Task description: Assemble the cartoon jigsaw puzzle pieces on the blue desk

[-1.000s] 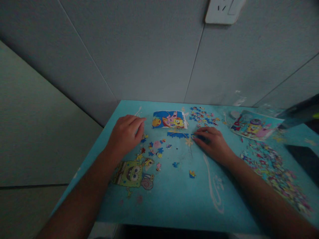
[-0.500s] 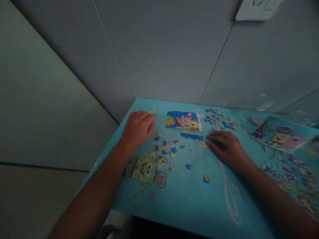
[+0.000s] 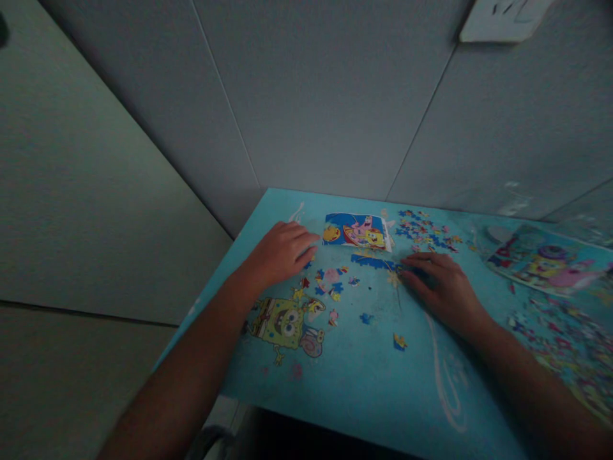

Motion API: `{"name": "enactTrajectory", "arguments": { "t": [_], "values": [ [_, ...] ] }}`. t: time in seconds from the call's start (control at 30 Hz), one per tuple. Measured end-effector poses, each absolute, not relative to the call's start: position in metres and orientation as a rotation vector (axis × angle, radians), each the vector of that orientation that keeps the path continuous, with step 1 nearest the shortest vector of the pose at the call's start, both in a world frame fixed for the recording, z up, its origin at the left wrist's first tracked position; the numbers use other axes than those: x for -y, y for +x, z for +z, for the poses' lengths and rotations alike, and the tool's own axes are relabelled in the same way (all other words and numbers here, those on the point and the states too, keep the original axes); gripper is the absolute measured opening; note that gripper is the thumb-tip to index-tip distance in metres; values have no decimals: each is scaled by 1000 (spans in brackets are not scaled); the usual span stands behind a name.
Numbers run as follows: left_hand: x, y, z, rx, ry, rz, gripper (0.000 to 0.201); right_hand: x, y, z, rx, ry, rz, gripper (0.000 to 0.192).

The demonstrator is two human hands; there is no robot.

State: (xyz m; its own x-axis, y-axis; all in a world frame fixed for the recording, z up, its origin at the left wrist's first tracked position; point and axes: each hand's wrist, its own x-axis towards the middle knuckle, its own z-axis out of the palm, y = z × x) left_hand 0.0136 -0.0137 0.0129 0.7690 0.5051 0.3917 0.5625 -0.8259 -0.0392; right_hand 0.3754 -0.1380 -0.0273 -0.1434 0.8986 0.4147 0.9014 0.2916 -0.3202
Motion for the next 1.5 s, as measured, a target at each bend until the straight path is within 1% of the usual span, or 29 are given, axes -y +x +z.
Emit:
{"name": "enactTrajectory", "arguments": {
  "t": [0.1,0.23,0.43,0.7,0.83,1.13,1.33,1.5],
  "values": [
    [15,16,10,686,-2962,-423,25,140,374,-25,2023,-1599,4,26],
    [15,18,8,663,-2986,-408,24,141,374,-23,2008,-1610,24,24],
    [9,11,8,755,-2862,-399,26,143,373,-21,2006,-1599,38,23],
    [-8,-15,13,1004,-2654,-511,29,146,379,-23,1988,-1597,45,24],
    [-11,-18,10,1028,-2634,-456,28,147,380,-24,1989,-1585,18,22],
    [-8,-13,7,998,-2669,-485,28,156,349,-15,2051,-1500,146,23],
    [-7,-12,9,1015,-2680,-501,28,161,337,-15,2104,-1419,163,21],
    [-7,-11,8,988,-2693,-474,26,174,303,-11,2145,-1379,240,21]
  ]
}}
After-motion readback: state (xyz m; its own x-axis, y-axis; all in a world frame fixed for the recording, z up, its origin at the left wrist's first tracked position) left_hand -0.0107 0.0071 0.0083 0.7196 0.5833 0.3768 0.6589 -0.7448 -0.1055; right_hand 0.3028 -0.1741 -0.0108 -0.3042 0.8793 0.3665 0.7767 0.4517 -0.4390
